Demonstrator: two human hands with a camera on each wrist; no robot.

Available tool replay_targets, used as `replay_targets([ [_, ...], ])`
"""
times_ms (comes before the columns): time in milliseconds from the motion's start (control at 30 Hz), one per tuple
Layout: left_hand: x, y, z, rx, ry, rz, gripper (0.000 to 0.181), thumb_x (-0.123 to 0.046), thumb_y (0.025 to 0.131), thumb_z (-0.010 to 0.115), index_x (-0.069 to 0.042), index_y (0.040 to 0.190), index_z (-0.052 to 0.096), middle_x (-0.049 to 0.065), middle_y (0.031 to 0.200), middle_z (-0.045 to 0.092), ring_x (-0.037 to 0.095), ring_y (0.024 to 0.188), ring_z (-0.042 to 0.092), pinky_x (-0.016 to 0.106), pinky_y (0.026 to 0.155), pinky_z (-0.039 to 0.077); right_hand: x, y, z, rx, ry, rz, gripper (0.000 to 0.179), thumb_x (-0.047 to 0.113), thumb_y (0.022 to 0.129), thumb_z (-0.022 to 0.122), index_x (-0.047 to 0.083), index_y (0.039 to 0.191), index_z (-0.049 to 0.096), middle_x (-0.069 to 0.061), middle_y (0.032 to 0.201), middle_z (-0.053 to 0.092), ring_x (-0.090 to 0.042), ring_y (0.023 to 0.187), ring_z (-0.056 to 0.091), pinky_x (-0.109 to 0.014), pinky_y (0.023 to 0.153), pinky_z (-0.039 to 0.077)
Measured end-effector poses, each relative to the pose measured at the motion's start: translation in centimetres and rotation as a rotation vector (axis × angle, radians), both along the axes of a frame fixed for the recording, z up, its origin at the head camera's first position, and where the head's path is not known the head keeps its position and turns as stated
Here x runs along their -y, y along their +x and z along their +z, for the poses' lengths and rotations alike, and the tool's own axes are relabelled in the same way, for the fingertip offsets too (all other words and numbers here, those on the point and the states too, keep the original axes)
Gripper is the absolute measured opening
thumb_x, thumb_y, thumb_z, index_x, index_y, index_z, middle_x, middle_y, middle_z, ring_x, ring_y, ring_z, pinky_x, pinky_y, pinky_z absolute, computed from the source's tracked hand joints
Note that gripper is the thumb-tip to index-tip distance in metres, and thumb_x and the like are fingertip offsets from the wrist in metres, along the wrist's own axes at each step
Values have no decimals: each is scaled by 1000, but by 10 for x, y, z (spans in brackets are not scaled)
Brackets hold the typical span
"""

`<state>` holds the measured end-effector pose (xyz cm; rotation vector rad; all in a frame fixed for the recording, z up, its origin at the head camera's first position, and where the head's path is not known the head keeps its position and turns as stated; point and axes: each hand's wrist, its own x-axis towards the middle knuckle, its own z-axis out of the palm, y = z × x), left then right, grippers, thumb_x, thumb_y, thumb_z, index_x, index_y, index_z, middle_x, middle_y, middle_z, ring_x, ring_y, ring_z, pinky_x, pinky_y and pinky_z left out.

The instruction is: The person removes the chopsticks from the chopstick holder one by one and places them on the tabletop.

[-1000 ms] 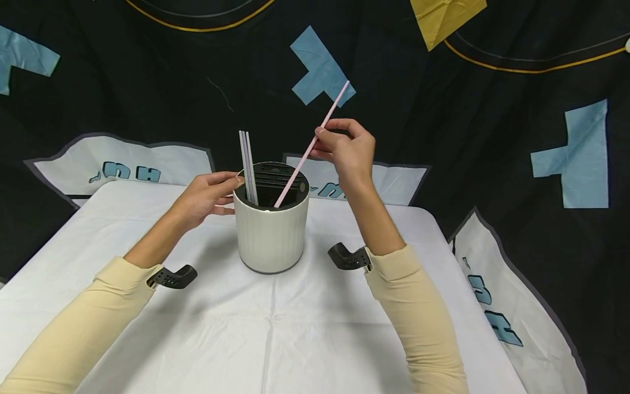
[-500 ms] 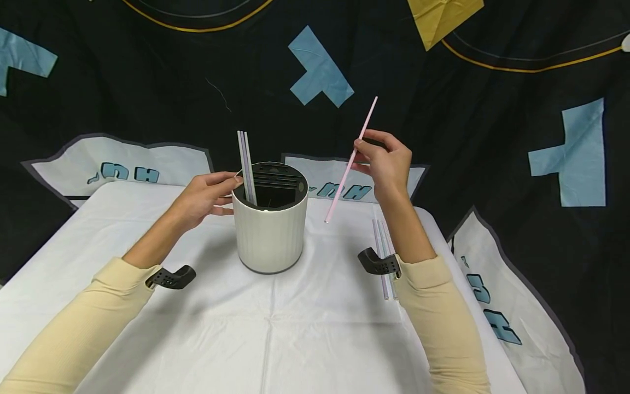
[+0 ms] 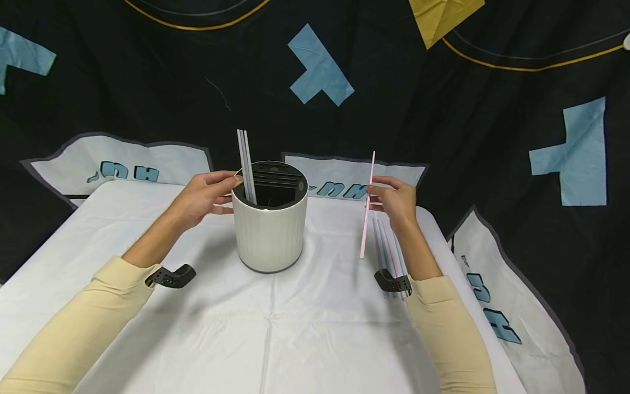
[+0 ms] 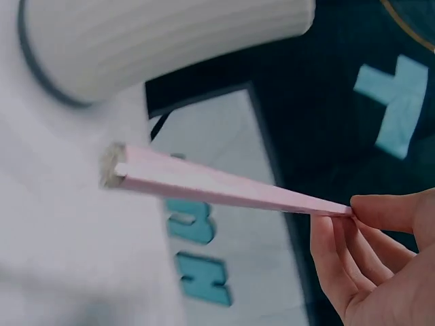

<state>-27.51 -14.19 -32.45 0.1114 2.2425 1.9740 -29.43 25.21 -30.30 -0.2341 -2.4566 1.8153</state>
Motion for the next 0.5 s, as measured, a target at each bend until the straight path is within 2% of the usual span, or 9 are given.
replay_targets([
  [133,1,1,1,-4,1,2,58,-34,101,62,-5,149,46,14,151,51,37,132,57,50,97,57,-11,-3,-21,36,46,12,41,23,102,61,6,140,60,7,103,67,-7,89,70,-21,78,61],
  [367,0,1,2,-4,7,-1,60,-35,101,63,-5,150,46,13,153,49,38,134,56,51,98,56,-28,-4,-56,62,98,21,42,19,100,64,1,137,61,8,94,68,-8,82,72,-21,74,61],
  [500,-1,1,1,2,11,3,61,-34,101,63,-5,151,44,13,154,49,38,134,55,51,98,56,-34,-3,-73,81,128,19,41,17,100,64,0,137,61,2,97,72,-8,78,70,-22,75,62],
])
